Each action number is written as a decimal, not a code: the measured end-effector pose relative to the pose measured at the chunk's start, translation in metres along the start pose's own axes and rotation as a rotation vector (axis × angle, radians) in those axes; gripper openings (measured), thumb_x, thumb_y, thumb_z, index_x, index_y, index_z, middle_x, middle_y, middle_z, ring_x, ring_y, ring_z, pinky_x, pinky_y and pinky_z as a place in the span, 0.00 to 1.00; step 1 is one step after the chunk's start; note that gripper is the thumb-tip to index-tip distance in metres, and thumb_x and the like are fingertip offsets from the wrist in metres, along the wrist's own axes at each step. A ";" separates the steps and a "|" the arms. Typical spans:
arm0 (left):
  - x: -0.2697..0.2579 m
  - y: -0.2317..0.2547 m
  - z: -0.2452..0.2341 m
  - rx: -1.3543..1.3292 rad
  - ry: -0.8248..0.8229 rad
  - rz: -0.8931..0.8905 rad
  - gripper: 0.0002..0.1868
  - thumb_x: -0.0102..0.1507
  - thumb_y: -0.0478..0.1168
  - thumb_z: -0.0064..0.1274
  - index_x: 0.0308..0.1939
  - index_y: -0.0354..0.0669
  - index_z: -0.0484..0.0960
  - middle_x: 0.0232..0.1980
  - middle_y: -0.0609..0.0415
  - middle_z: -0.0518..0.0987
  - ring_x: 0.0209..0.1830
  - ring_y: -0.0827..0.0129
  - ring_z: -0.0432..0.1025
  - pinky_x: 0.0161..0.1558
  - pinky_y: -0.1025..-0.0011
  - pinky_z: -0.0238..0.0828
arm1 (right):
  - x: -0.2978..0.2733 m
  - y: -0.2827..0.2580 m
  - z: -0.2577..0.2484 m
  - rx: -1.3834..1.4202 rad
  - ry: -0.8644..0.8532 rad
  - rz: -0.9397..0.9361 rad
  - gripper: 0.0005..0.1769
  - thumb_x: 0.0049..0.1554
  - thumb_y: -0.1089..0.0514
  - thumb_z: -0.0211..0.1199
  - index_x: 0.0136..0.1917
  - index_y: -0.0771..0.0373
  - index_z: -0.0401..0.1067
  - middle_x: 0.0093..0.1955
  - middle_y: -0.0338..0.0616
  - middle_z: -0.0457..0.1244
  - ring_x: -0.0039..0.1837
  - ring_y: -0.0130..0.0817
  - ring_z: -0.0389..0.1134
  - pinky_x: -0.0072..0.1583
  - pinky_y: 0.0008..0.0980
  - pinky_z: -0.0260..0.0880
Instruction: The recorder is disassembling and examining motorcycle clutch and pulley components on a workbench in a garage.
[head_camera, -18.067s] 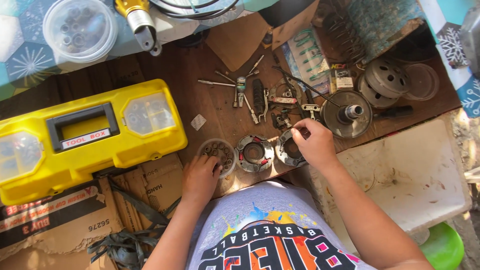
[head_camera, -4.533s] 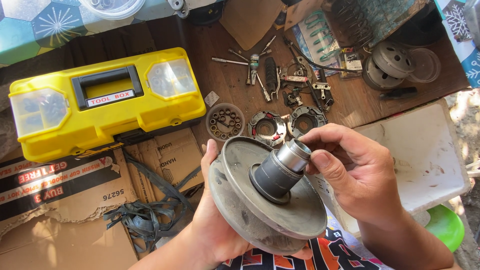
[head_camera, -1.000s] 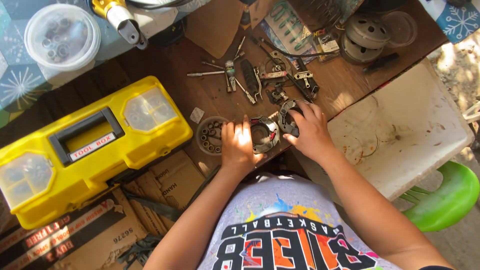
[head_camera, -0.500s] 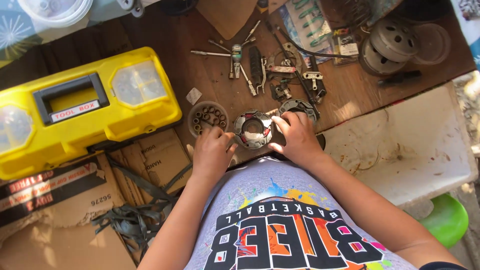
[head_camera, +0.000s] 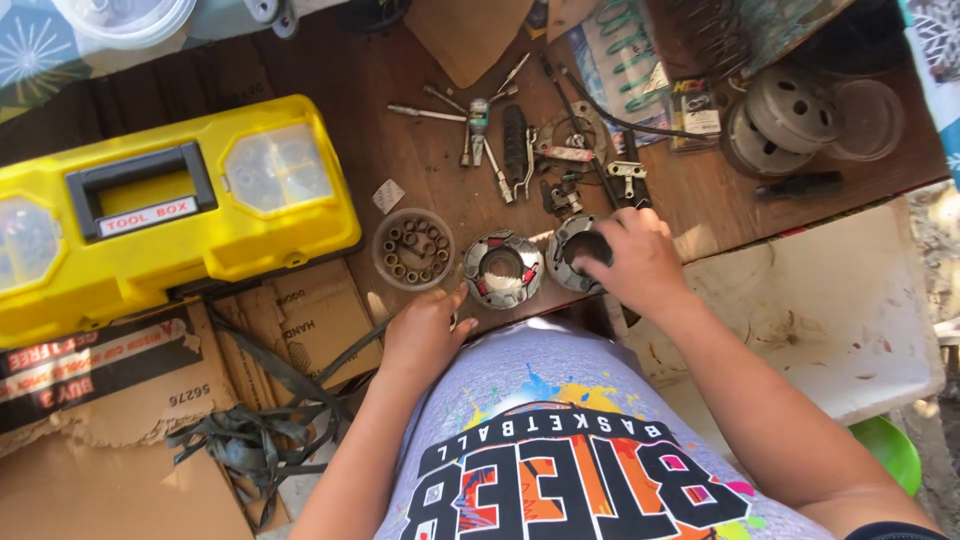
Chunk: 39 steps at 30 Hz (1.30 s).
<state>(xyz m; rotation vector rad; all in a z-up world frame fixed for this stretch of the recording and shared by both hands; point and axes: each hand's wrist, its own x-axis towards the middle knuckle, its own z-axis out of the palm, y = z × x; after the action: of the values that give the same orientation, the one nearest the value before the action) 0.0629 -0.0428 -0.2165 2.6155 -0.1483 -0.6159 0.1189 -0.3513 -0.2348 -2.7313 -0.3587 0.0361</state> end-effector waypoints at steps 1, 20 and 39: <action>0.002 -0.002 0.001 0.001 0.003 0.011 0.29 0.59 0.51 0.61 0.64 0.55 0.78 0.49 0.51 0.80 0.51 0.56 0.76 0.50 0.57 0.74 | 0.004 0.008 0.000 -0.006 0.008 0.005 0.30 0.45 0.48 0.77 0.57 0.63 0.75 0.55 0.50 0.64 0.61 0.52 0.62 0.61 0.50 0.62; -0.007 0.002 -0.013 0.006 -0.070 0.013 0.25 0.63 0.54 0.57 0.61 0.48 0.79 0.46 0.47 0.82 0.48 0.52 0.77 0.48 0.55 0.74 | 0.165 0.060 0.052 -0.169 0.031 0.615 0.20 0.52 0.51 0.73 0.51 0.68 0.80 0.58 0.59 0.67 0.63 0.55 0.66 0.63 0.46 0.68; -0.023 -0.001 -0.040 -0.243 0.082 0.004 0.28 0.59 0.49 0.60 0.63 0.47 0.78 0.46 0.48 0.82 0.40 0.56 0.78 0.43 0.58 0.74 | 0.111 0.026 -0.083 0.198 0.501 0.095 0.08 0.64 0.66 0.67 0.57 0.67 0.76 0.53 0.52 0.70 0.53 0.43 0.72 0.55 0.42 0.73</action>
<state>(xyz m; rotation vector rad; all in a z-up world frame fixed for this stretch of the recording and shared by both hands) 0.0603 -0.0217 -0.1761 2.4004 -0.0490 -0.4906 0.2389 -0.3768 -0.1653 -2.4478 -0.0752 -0.5452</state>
